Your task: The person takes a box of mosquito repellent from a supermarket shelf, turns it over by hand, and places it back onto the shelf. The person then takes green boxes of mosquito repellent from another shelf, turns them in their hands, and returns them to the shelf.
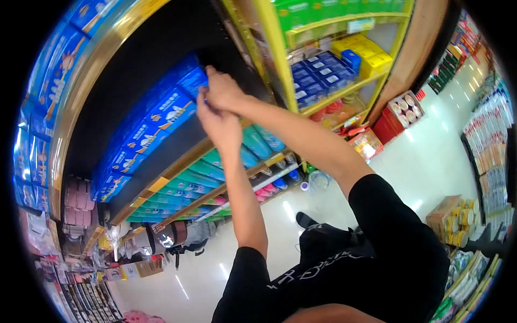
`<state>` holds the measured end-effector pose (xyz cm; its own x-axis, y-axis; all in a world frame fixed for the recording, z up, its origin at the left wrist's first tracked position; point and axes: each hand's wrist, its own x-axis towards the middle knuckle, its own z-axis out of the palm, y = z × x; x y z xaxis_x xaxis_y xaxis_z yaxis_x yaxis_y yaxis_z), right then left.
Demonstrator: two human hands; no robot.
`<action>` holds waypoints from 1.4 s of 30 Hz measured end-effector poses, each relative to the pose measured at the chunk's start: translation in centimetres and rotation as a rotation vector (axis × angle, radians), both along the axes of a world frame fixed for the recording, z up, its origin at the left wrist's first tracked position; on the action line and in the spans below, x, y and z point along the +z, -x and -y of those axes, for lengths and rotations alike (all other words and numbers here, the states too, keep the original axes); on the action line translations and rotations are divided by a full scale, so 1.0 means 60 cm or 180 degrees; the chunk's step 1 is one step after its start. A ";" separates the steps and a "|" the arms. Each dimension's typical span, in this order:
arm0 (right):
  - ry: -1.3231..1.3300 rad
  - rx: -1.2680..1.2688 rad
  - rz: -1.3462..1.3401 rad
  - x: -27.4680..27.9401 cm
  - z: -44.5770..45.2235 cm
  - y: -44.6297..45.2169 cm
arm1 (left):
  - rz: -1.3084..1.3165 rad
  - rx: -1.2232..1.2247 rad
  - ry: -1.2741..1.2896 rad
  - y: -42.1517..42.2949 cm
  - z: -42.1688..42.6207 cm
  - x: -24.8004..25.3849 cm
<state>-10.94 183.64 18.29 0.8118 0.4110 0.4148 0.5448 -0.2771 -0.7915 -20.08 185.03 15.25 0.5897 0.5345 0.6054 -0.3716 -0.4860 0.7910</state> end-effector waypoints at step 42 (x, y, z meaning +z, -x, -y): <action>-0.0184 -0.0871 0.2208 0.130 0.837 -0.358 | 0.0062 0.0187 -0.1738 -0.323 0.691 0.097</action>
